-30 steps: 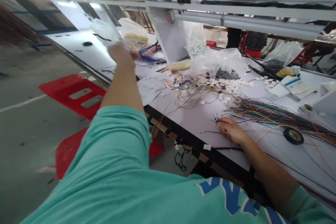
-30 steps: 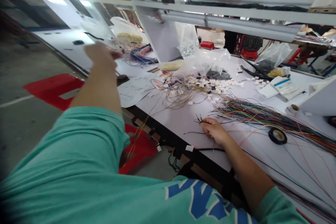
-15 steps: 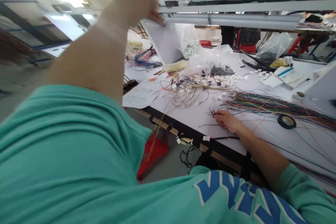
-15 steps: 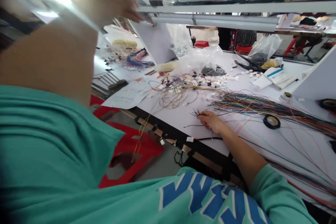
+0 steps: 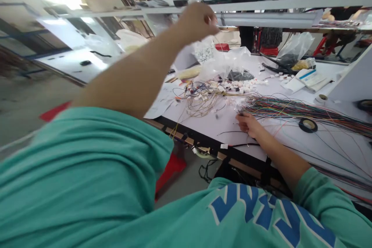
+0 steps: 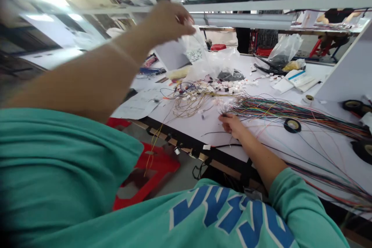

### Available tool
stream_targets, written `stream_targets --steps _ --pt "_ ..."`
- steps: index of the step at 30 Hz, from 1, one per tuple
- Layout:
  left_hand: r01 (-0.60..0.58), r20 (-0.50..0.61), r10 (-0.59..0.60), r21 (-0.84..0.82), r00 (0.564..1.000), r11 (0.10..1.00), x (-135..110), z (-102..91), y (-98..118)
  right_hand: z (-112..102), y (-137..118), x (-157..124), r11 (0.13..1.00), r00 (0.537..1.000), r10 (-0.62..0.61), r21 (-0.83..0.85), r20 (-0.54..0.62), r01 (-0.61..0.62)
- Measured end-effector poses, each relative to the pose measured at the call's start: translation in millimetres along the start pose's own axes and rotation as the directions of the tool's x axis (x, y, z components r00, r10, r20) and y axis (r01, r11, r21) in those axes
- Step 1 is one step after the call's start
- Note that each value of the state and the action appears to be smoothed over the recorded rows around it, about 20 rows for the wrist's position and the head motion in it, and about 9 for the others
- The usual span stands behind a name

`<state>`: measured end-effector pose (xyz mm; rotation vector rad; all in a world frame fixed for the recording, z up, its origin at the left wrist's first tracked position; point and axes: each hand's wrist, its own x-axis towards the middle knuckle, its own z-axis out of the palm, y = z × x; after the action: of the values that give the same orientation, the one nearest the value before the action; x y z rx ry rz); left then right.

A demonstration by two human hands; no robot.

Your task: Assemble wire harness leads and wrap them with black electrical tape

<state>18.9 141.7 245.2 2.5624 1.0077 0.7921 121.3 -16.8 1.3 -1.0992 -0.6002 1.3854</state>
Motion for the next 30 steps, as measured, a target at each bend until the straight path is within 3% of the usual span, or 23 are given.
stream_targets --steps 4,6,9,12,16,20,24,27,28,29,30 --pt "-0.055 0.142 0.064 -0.068 0.988 0.996 -37 55.7 13 -12 -7 4 0.982 0.991 -0.066 0.171 -0.115 0.085" --pt "-0.099 0.229 0.095 0.006 0.969 0.995 -61 85.5 17 -16 -8 6 0.972 0.989 -0.075 0.213 -0.126 0.101" --pt "-0.216 0.405 0.144 0.138 0.903 0.966 -100 127.4 17 -18 -6 9 0.974 0.997 -0.035 0.221 -0.065 0.049" --pt "-0.296 0.523 0.126 0.255 0.843 0.921 -131 155.4 16 -20 -3 11 0.973 0.999 0.016 0.231 -0.034 -0.008" --pt "-0.288 0.528 0.106 0.275 0.843 0.917 -155 165.8 14 -23 -2 10 0.949 0.996 0.044 0.316 -0.078 -0.017" --pt "-0.330 0.616 0.142 0.202 0.775 0.922 -169 166.6 8 -20 -4 5 0.942 0.996 0.009 0.335 -0.092 0.022" --pt "-0.270 0.632 0.158 0.085 0.759 0.959 -171 164.8 -9 -19 -4 1 0.967 0.999 0.009 0.255 0.043 -0.020" --pt "-0.129 0.687 0.218 -0.180 0.693 0.975 -160 160.9 -31 -23 -4 1 0.979 0.984 -0.027 0.204 0.174 -0.010" --pt "-0.053 0.685 0.209 -0.241 0.698 0.969 -154 160.9 -39 -24 -4 2 0.980 0.975 -0.036 0.197 0.221 -0.009" --pt "0.008 0.646 0.159 -0.247 0.746 0.969 -147 162.5 -47 -26 -4 2 0.982 0.961 -0.043 0.191 0.274 -0.011" --pt "0.031 0.542 0.082 -0.195 0.836 0.980 -141 166.0 -54 -27 -4 1 0.983 0.941 -0.052 0.181 0.334 -0.010"
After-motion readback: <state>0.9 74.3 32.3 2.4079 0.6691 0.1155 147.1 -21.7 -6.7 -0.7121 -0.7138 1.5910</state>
